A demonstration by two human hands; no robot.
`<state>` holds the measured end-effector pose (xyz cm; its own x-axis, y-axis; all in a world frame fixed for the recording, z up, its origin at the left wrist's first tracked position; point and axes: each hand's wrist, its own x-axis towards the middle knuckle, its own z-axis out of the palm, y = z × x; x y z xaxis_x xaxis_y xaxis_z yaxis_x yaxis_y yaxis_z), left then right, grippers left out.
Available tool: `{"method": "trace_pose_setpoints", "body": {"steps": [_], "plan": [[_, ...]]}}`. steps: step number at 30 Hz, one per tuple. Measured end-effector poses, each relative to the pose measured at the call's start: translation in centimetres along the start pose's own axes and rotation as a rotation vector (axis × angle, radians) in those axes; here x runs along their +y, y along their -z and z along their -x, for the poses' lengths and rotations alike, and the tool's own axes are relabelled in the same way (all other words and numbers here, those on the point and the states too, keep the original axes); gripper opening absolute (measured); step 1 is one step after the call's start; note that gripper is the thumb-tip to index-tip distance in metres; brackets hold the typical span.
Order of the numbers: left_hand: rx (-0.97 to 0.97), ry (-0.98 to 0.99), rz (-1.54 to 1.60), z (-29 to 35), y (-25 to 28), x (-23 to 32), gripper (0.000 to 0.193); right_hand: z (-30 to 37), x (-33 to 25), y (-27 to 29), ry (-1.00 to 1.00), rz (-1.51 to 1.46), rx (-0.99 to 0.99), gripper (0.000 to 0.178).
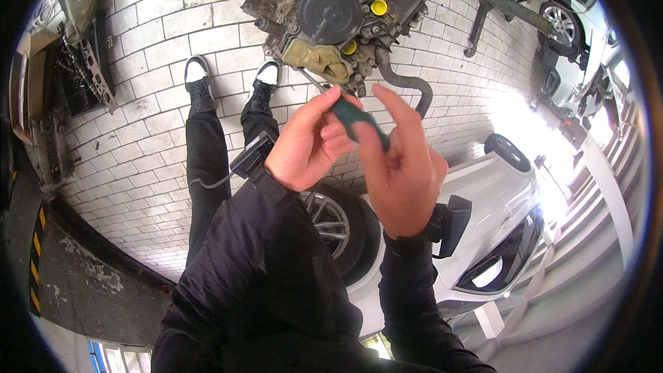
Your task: The person is using a screwdriver to work on a car engine in a service bay.
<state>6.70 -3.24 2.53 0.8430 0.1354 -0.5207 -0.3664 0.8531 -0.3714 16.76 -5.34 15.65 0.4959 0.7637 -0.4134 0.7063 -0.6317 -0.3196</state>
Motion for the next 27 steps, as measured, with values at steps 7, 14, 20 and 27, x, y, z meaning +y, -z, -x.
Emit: {"method": "trace_pose_setpoints", "body": {"steps": [7,14,20,27], "plan": [[-0.024,0.021,0.004,-0.1,-0.2,-0.1,0.036,-0.4,0.3,0.0,0.203,-0.08,0.074,0.057],[0.046,0.012,0.082,0.1,-1.1,-0.1,0.033,-0.8,0.3,0.4,0.339,0.03,0.037,0.058],[-0.001,0.008,0.025,0.0,-0.5,-0.3,0.033,0.0,0.7,0.4,-0.018,-0.019,-0.044,0.06],[0.044,0.002,0.03,0.2,-0.4,-0.2,0.034,-0.1,0.2,0.3,0.059,-0.039,-0.007,0.056]]}}
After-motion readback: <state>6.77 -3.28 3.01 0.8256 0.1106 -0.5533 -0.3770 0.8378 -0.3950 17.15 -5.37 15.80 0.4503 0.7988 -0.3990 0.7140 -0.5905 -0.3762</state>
